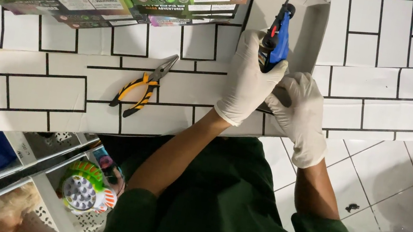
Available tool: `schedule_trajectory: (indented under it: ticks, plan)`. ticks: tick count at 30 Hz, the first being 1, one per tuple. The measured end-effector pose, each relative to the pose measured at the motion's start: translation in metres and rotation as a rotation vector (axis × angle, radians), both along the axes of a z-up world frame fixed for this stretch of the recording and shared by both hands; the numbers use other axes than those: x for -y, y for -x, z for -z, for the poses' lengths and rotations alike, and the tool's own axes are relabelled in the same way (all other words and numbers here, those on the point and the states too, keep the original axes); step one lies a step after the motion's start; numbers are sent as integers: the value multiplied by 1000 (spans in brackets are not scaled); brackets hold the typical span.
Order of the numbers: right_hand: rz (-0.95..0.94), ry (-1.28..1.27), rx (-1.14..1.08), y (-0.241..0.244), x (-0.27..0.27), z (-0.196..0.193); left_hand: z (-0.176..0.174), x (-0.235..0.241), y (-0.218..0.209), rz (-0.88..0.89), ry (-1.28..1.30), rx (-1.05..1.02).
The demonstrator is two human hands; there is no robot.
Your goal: Assembling a plastic toy car model by fitting components together and applying decorative stickers.
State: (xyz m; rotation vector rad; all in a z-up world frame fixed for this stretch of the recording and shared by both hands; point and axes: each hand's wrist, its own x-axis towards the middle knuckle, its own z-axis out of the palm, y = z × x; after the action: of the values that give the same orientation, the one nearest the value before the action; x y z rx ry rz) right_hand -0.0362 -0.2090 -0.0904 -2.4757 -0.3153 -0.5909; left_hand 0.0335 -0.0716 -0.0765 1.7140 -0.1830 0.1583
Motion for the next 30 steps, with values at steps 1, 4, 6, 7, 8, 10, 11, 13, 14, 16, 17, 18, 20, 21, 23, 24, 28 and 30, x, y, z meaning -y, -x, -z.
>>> schedule_trajectory:
  ticks: [1,4,6,7,8,10,11,13,14,16,17,18,20,21,23,24,28,30]
  plan:
    - [9,54,9,-1,0,4,7,2,-1,-15,-23,-4]
    - [16,99,-10,-1,-5,-4,14,3,-1,-40,-64,-8]
    - [15,92,-41,1,-6,-11,13,3,-3,-50,-80,-12]
    - [-7,53,-57,3,-4,-11,13,3,-4,-51,-103,-12]
    - [-28,14,-73,4,-2,-12,12,4,-6,-53,-126,-11]
    - [-38,-34,-102,6,-1,-24,1,-4,-7,-20,-108,-12]
    - [-53,-80,-132,6,0,-30,-5,-8,-7,8,-88,-14]
    - [-35,-102,-112,3,9,-35,0,-11,-2,39,-102,-35]
    - [-16,-121,-91,1,14,-37,3,-12,0,71,-114,-55]
    - [-15,-162,-72,-17,23,-39,-1,-18,5,94,-133,-89]
    - [-17,-201,-48,-27,28,-40,-3,-21,6,114,-151,-119]
    - [-11,-205,-44,-36,26,-42,-6,-23,8,120,-155,-115]
    - [-66,-148,-35,-56,20,-48,-10,-29,11,188,-192,0]
    - [-68,-148,-32,-63,23,-43,-8,-28,12,186,-192,3]
    - [-128,-233,-88,-77,25,-31,-2,-29,14,189,-244,-3]
    - [-131,-233,-88,-77,24,-30,-2,-29,15,187,-244,-3]
    - [-169,-391,-179,-79,26,-24,-3,-34,16,223,-310,-24]
    - [-176,-458,-208,-79,32,-15,-5,-37,16,247,-311,-37]
